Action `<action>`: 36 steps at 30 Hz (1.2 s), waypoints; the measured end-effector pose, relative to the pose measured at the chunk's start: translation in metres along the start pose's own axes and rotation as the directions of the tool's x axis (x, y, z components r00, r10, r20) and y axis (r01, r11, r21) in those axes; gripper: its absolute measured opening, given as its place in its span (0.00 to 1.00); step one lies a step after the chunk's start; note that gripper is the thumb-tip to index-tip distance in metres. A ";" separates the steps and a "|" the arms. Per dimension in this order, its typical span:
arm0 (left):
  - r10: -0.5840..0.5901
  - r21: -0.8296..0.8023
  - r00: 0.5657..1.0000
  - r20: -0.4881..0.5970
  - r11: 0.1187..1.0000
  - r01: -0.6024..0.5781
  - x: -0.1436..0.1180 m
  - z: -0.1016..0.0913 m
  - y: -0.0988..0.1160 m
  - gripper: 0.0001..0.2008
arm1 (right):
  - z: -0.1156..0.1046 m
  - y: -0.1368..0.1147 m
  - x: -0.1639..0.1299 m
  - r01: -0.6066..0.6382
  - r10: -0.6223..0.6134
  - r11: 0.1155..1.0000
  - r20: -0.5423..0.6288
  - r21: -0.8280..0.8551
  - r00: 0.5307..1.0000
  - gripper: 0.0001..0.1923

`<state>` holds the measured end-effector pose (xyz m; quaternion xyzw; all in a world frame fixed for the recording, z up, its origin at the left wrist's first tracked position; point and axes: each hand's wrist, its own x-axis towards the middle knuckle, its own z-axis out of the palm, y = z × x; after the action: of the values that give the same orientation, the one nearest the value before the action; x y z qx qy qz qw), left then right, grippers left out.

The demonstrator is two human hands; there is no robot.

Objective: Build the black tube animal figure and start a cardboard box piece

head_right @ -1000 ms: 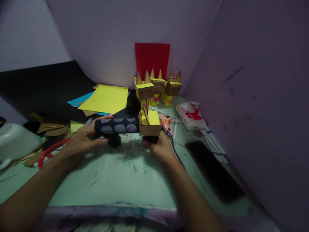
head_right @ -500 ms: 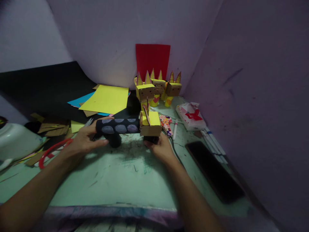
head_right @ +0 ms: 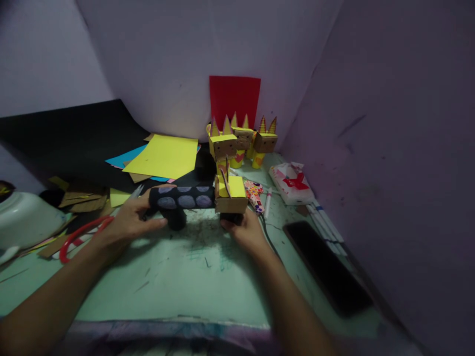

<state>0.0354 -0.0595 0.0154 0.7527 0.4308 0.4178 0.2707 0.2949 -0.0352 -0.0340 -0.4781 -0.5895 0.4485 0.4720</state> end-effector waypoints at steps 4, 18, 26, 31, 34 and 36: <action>-0.023 -0.039 1.000 0.017 0.999 0.023 -0.001 0.000 0.004 0.24 | -0.001 0.005 0.001 0.009 -0.009 1.000 0.007 0.021 1.000 0.20; 0.091 0.182 0.995 0.043 0.978 -0.098 0.000 0.000 0.000 0.26 | -0.001 0.005 0.001 0.003 -0.003 1.000 0.021 0.009 1.000 0.18; 0.068 0.194 0.997 0.043 0.978 -0.075 -0.001 0.000 0.004 0.25 | 0.000 0.005 0.001 -0.008 0.007 0.999 0.012 0.037 1.000 0.18; 0.054 0.164 0.998 0.031 0.985 -0.059 -0.001 0.001 0.004 0.28 | 0.000 0.005 0.002 -0.009 0.009 0.999 0.012 0.032 1.000 0.18; 0.020 0.097 0.999 0.045 0.995 -0.024 -0.002 0.000 0.004 0.26 | 0.000 0.002 0.001 -0.026 0.026 0.999 0.011 0.033 1.000 0.19; 0.016 0.065 0.998 0.055 0.998 -0.019 -0.001 -0.001 0.002 0.22 | 0.000 0.001 0.001 -0.035 0.035 0.999 0.008 0.039 0.999 0.20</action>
<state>0.0347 -0.0617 0.0172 0.7760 0.4302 0.3852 0.2538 0.2953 -0.0344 -0.0351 -0.4773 -0.5740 0.4698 0.4712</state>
